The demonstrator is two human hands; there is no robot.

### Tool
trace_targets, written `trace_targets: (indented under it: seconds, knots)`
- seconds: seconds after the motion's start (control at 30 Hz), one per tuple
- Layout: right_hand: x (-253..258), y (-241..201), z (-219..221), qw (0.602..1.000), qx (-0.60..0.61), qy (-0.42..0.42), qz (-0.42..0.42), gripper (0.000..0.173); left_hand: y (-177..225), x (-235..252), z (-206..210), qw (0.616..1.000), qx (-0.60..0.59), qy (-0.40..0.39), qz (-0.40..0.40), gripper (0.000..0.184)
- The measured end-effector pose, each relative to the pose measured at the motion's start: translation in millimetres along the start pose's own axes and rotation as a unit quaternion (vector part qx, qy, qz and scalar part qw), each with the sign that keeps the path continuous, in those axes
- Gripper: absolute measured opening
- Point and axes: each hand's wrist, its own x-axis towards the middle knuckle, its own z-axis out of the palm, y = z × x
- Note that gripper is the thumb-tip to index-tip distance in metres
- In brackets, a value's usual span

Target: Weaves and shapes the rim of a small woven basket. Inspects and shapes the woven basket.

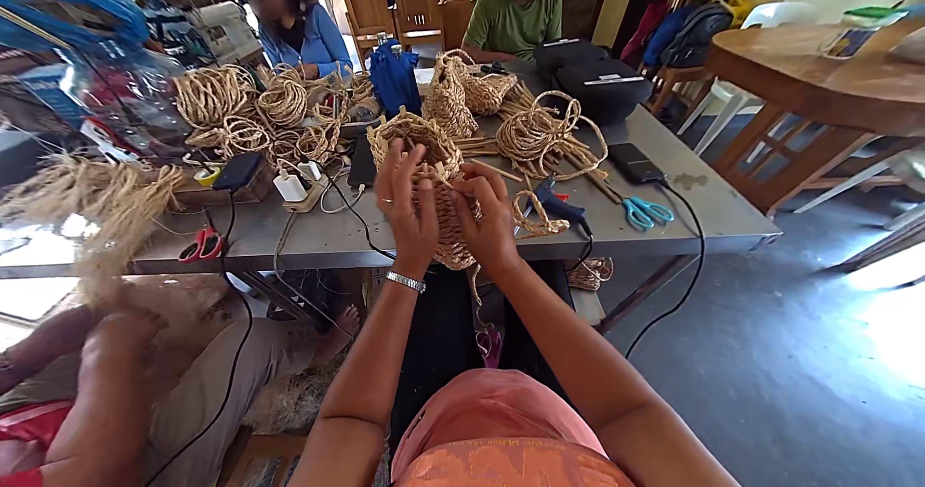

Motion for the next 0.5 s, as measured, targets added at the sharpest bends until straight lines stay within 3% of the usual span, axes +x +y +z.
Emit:
trace_targets:
  seconds: [0.13, 0.23, 0.3, 0.37, 0.5]
  knots:
    - [8, 6, -3, 1.0, -0.016, -0.008, 0.009, 0.014, -50, 54, -10, 0.991, -0.074, 0.089, -0.068, 0.054]
    - [9, 3, -3, 1.0, -0.019, -0.003, 0.025, 0.015, -80, 85, -18, 0.953, -0.179, -0.017, -0.243, 0.059]
    - [8, 2, -1, 0.999, -0.011, -0.006, 0.041, 0.017, -96, 93, -19, 0.922, -0.196, -0.12, -0.31, 0.062]
    - [5, 0, -2, 0.999, -0.007, -0.011, 0.043, 0.018, -98, 91, -17, 0.896, -0.216, -0.166, -0.35, 0.064]
    - [-8, -5, 0, 0.999, -0.039, 0.0, -0.004, 0.016, -85, 74, -18, 0.901, -0.29, -0.085, -0.312, 0.055]
